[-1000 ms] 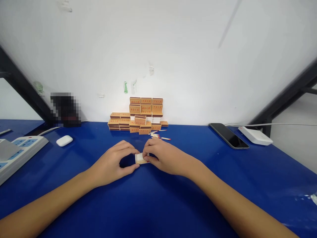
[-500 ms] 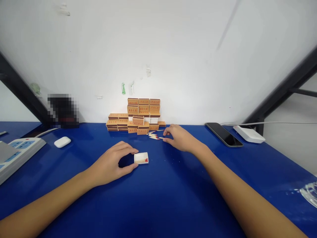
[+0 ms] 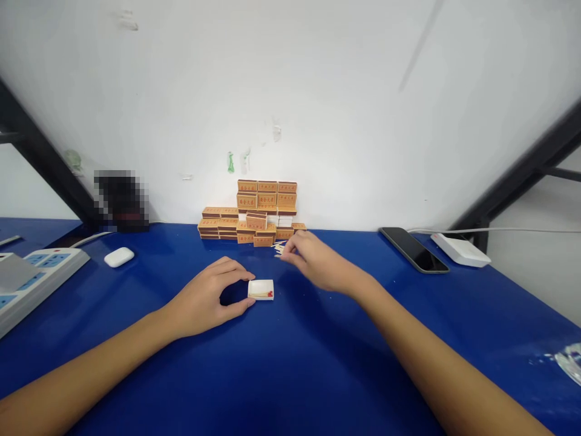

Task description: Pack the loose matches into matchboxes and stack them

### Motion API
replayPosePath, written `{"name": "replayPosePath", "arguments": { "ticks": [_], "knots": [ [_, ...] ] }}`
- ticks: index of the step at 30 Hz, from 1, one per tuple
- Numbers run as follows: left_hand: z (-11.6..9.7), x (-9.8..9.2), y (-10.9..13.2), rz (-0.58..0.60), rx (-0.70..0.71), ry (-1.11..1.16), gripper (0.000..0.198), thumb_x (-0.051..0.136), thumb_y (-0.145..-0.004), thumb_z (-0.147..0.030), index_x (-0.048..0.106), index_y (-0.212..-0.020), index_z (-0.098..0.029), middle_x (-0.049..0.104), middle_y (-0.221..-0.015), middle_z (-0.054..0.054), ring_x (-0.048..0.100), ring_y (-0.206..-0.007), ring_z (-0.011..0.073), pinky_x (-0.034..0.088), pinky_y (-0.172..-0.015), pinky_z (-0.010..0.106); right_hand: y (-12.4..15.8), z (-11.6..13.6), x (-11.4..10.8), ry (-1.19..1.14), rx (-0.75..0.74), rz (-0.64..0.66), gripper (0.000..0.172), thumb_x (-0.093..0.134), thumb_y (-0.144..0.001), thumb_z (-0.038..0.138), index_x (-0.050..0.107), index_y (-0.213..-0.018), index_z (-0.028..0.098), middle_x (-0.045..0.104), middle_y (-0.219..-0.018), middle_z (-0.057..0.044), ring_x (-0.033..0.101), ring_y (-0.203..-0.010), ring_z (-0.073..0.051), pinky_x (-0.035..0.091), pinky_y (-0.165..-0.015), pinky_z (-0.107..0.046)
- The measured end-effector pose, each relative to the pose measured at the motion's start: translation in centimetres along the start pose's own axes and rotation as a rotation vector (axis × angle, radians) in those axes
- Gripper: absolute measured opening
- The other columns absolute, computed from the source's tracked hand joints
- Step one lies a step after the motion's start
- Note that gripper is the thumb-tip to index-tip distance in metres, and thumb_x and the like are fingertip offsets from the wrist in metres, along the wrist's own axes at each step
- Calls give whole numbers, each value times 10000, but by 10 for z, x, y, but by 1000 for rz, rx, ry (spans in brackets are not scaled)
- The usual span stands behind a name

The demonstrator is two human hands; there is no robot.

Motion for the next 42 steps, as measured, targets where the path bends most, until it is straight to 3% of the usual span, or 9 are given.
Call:
{"name": "replayPosePath", "arguments": {
  "ticks": [5, 9, 12, 16, 19, 21, 27, 34, 42],
  "knots": [
    [1, 0, -1, 1, -17, -30, 239, 746, -898, -310, 717, -1109, -200, 698, -1064, 57, 616, -1001, 249, 526, -928, 435, 11, 66, 39, 170, -152, 98, 161, 538, -1030, 180, 645, -911, 167, 649, -997, -106, 586, -984, -251, 488, -923, -406],
    [-2, 0, -1, 10, -7, -29, 183, 726, -911, -293, 719, -1072, -205, 696, -1040, 54, 607, -992, 249, 524, -921, 436, 10, 79, 51, 284, -213, 99, 128, 602, -997, 141, 663, -885, 157, 651, -956, -103, 585, -952, -252, 483, -923, -420],
    [-2, 0, -1, 9, -7, -32, 204, 726, -914, -306, 717, -1093, -208, 696, -1057, 58, 602, -1006, 255, 524, -931, 446, 3, 65, 36, 179, -218, 17, 115, 590, -1005, 152, 671, -927, 178, 651, -993, -91, 595, -965, -231, 492, -853, -358],
    [0, -1, 1, -4, -11, -36, 248, 728, -917, -327, 713, -1131, -201, 693, -1068, 65, 605, -1021, 257, 527, -936, 444, -10, 8, 6, 151, -13, -171, 82, 617, -980, 201, 670, -921, 182, 671, -920, -69, 609, -903, -226, 473, -808, -351],
    [-1, -1, 2, -1, -3, -39, 268, 730, -917, -339, 711, -1143, -195, 691, -1067, 67, 605, -1029, 256, 528, -943, 441, -16, -29, 4, 128, 108, -143, 92, 670, -935, 266, 682, -893, 184, 683, -913, -65, 615, -844, -217, 460, -748, -336],
    [0, 0, 2, 0, -5, -39, 266, 726, -920, -342, 712, -1141, -195, 691, -1072, 67, 607, -1032, 256, 529, -944, 441, -17, -40, 7, 111, 124, -125, 122, 686, -916, 307, 687, -894, 187, 690, -909, -62, 614, -833, -217, 454, -733, -332],
    [0, 0, 0, 5, -15, -41, 259, 720, -921, -344, 717, -1137, -201, 692, -1068, 67, 608, -1027, 259, 530, -935, 448, -21, -36, 12, 133, 75, -137, 120, 665, -913, 313, 678, -882, 198, 681, -913, -68, 614, -854, -227, 458, -749, -342],
    [-1, -1, 0, 0, -18, -31, 246, 727, -916, -331, 717, -1126, -203, 699, -1077, 65, 613, -1021, 257, 533, -934, 441, -28, -33, 19, 189, -2, -127, 114, 642, -934, 265, 689, -997, 183, 656, -1031, -119, 603, -1011, -276, 483, -892, -393],
    [-1, -3, 0, -6, -19, -18, 248, 736, -903, -326, 724, -1120, -205, 706, -1083, 63, 614, -1009, 250, 540, -941, 450, -25, -36, 17, 149, 20, 4, 113, 636, -942, 258, 674, -870, 180, 667, -965, -94, 606, -928, -241, 473, -825, -353]
  ]
}}
Point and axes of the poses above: each hand's wrist, its own y-axis away from the middle knuckle, its own x-axis out of the palm, z = x × y, the point moved 9 cm from there along -y, towards the middle knuckle
